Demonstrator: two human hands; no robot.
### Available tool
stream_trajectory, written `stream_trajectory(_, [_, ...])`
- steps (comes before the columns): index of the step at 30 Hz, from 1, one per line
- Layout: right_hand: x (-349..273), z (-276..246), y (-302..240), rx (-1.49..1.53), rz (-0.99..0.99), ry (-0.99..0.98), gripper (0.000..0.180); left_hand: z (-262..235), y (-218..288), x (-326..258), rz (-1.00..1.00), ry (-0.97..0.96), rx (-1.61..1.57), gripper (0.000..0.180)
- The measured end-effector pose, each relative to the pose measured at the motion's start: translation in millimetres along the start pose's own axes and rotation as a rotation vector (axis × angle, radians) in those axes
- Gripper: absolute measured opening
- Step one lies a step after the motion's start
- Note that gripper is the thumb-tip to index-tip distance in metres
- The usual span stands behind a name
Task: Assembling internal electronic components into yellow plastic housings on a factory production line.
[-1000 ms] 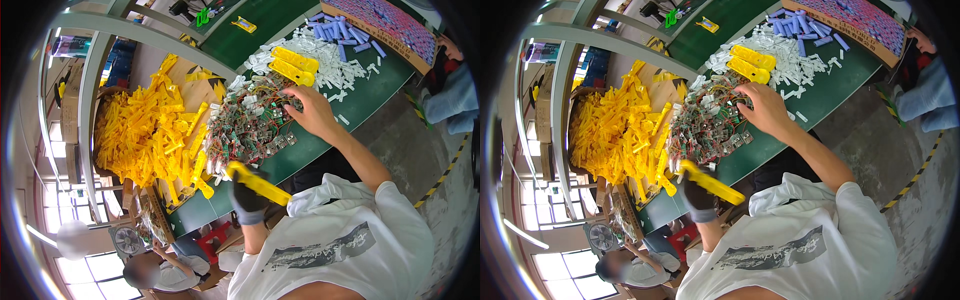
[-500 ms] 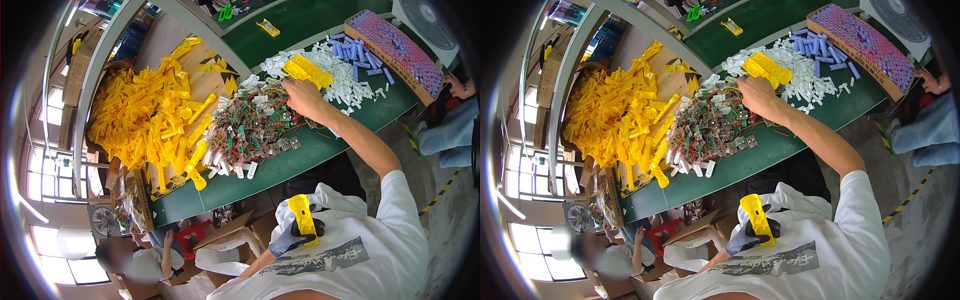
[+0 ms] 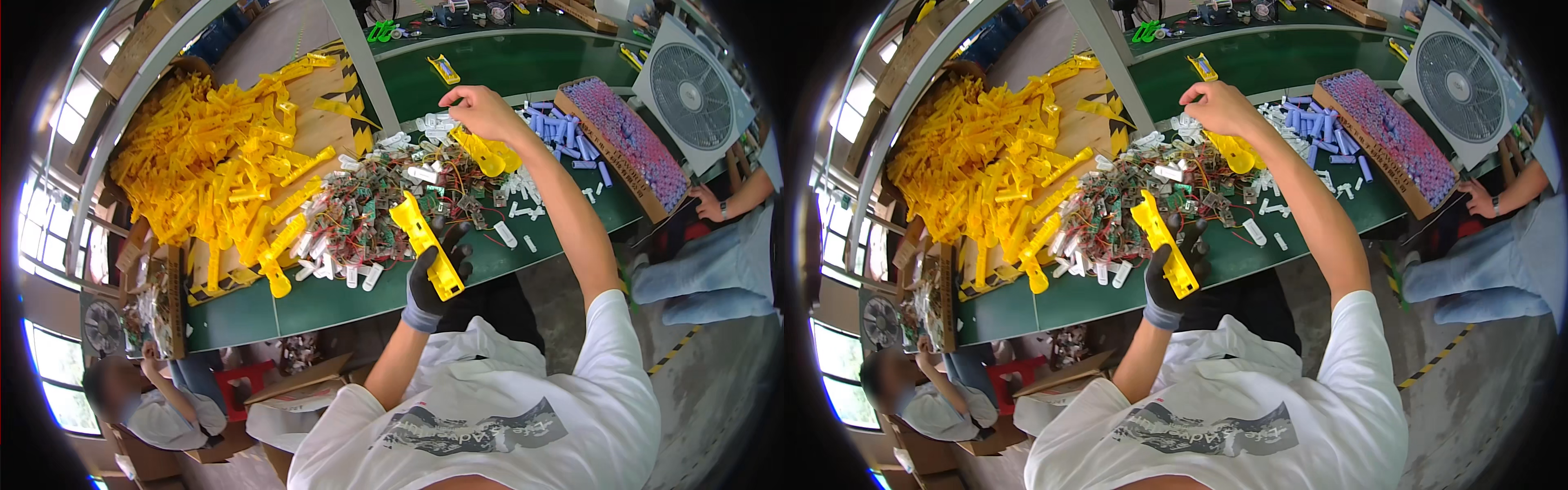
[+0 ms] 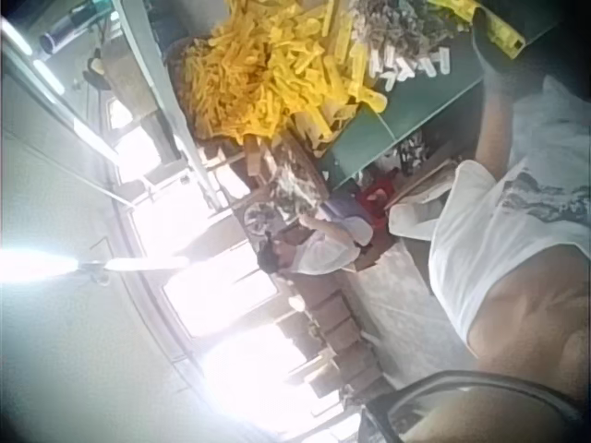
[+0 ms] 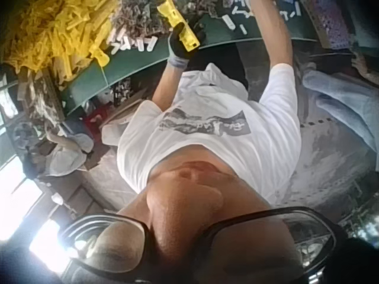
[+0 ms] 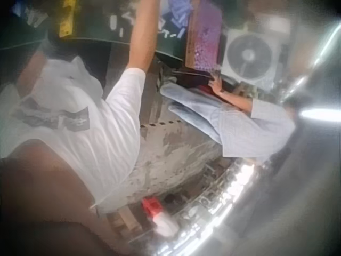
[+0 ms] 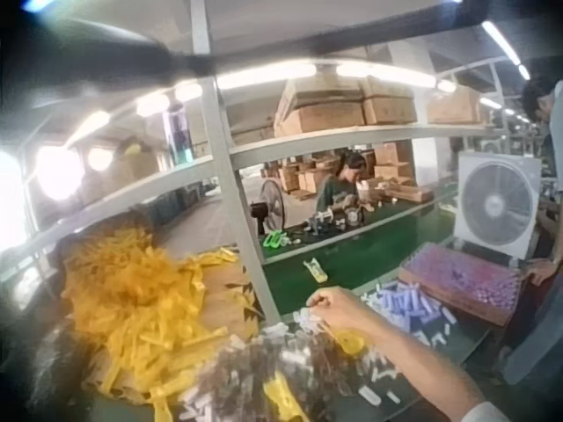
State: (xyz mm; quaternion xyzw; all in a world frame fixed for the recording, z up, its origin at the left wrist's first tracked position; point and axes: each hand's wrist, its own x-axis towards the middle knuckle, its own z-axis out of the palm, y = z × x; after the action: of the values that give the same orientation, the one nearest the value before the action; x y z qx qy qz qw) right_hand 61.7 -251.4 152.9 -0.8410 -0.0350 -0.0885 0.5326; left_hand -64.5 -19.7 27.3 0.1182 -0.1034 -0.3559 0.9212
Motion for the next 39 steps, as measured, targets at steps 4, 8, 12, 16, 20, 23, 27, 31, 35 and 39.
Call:
stream_trajectory(4, [-3.8,-22.5,48.5,-0.093,0.024,0.125,0.026,-18.7,-2.4,0.1,-0.106,0.021,0.040,0.050])
stream_trajectory(8, [-20.1,-27.5,43.2,-0.204,0.114,-0.014,0.028,-39.7,-9.9,-20.1,-0.156,0.062,0.002,0.049])
stream_trajectory(12, [-45.8,-62.0,9.9,0.437,0.065,0.123,0.029,-31.4,-23.4,-18.4,-0.145,0.047,-0.121,0.051])
stream_trajectory(16, [-75.1,-45.5,0.9,0.612,-0.072,0.134,0.029,-12.7,-34.0,11.7,-0.131,-0.086,-0.212,0.053])
stream_trajectory(20, [-114.1,-28.4,10.3,0.879,-0.129,0.135,0.026,-0.8,-39.2,40.2,-0.089,-0.192,-0.176,0.052])
stream_trajectory(23, [-125.8,-22.4,25.1,1.077,-0.116,0.207,0.022,-6.0,-42.0,48.6,-0.081,-0.168,-0.173,0.051])
stream_trajectory(27, [-100.8,-18.1,30.9,0.728,-0.064,0.482,0.016,-23.8,-49.2,46.5,-0.114,-0.079,-0.172,0.052])
stream_trajectory(31, [-58.3,-9.1,73.2,0.796,0.263,0.229,0.017,-33.2,-58.6,47.2,-0.069,0.004,-0.012,0.049])
stream_trajectory(35, [-65.0,-49.1,50.5,1.748,-0.146,0.125,0.021,-35.3,-65.7,41.3,-0.011,0.066,0.042,0.047])
stream_trajectory(39, [-80.6,-49.8,36.1,1.854,-0.167,0.076,0.021,-36.6,-65.5,42.2,-0.022,0.084,-0.016,0.042])
